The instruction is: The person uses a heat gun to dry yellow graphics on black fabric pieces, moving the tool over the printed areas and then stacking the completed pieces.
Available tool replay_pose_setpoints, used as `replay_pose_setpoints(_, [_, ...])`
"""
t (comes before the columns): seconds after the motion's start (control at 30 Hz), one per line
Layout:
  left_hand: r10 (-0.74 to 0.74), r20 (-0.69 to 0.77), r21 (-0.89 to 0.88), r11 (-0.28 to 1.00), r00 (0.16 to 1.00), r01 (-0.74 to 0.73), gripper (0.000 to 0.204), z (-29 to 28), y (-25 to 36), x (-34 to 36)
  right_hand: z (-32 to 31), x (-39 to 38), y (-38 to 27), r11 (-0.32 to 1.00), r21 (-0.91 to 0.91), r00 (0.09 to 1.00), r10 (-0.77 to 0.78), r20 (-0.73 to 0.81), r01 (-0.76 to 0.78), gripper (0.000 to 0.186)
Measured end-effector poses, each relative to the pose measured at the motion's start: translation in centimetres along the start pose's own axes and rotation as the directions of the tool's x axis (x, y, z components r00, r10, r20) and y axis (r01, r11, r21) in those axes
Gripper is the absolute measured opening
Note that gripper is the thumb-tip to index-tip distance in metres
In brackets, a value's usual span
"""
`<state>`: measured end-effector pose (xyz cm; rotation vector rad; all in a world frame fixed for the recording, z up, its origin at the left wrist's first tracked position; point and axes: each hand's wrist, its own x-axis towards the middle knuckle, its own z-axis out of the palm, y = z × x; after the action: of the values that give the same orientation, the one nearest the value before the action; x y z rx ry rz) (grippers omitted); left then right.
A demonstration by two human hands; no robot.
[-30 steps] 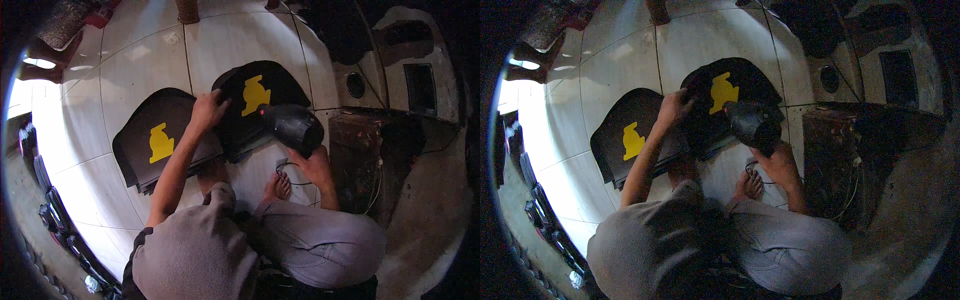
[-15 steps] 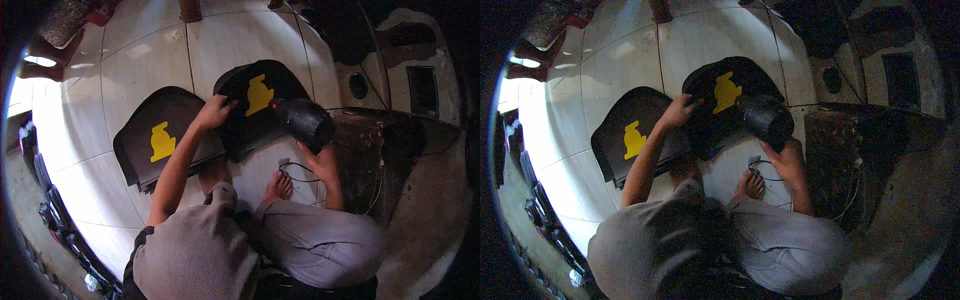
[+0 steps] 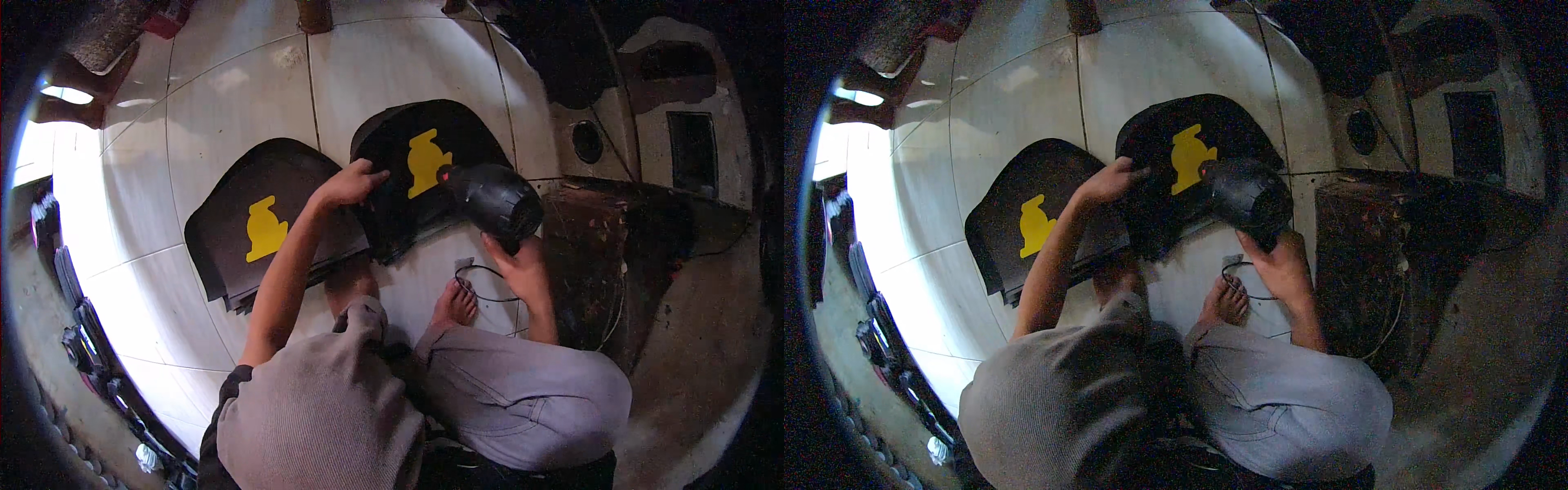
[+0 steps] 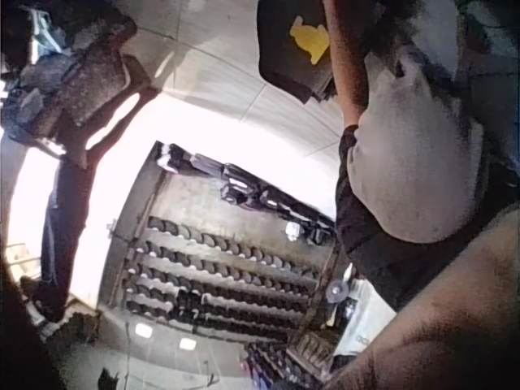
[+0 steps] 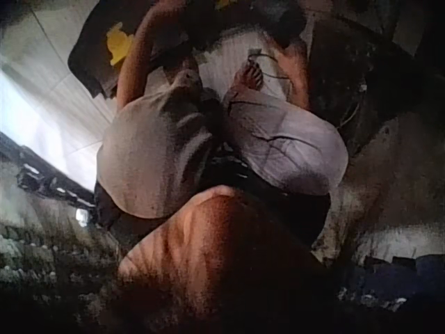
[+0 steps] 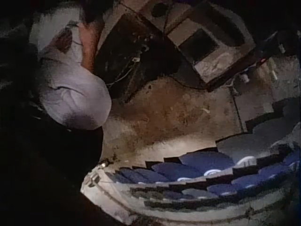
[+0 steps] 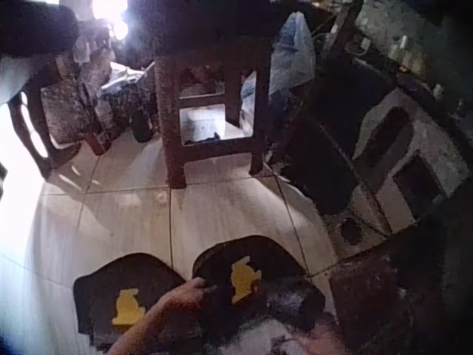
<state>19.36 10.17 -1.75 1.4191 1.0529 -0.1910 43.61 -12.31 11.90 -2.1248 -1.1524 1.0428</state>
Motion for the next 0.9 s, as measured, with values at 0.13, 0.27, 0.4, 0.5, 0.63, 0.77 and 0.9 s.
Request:
replay_pose_setpoints(0.13, [0.009,-0.016,-0.040,0.999,1.000,-0.010,0.049,-0.2,-0.2,0.4,0.1,0.1,-0.6,0.999,-0.015,0.999,0.033,-0.015,-0.033,0.035])
replay_pose_setpoints(0.27, [-0.048,-0.087,-0.034,0.998,0.995,0.045,0.050,0.2,1.1,-0.4,0.7,0.6,0.3,0.994,0.105,0.996,0.011,0.086,-0.020,0.033])
replay_pose_setpoints(0.4, [-0.016,-0.082,-0.063,0.998,0.996,0.010,0.049,0.3,-0.3,0.9,1.6,0.4,0.0,0.998,0.049,0.996,-0.037,0.080,0.033,0.032])
replay_pose_setpoints(0.5, [0.001,-0.083,-0.094,0.996,0.997,-0.009,0.047,0.6,-1.1,1.5,2.2,0.6,0.3,0.992,0.053,0.993,-0.113,0.025,0.111,0.030])
replay_pose_setpoints(0.63, [0.238,-0.186,0.313,0.934,0.953,-0.172,0.044,1.5,1.1,-0.1,1.9,0.7,-0.5,0.996,0.057,0.998,-0.069,0.009,0.069,0.031])
replay_pose_setpoints(0.77, [0.335,-0.137,0.211,0.929,0.932,-0.303,0.032,1.2,1.2,-1.2,1.7,1.2,-0.9,0.984,0.002,0.982,-0.179,-0.059,0.179,0.030])
replay_pose_setpoints(0.9, [0.225,-0.076,-0.017,0.974,0.971,-0.227,0.034,-2.4,3.6,-7.7,1.3,1.3,0.2,0.981,0.165,0.990,-0.084,-0.113,0.102,0.028])
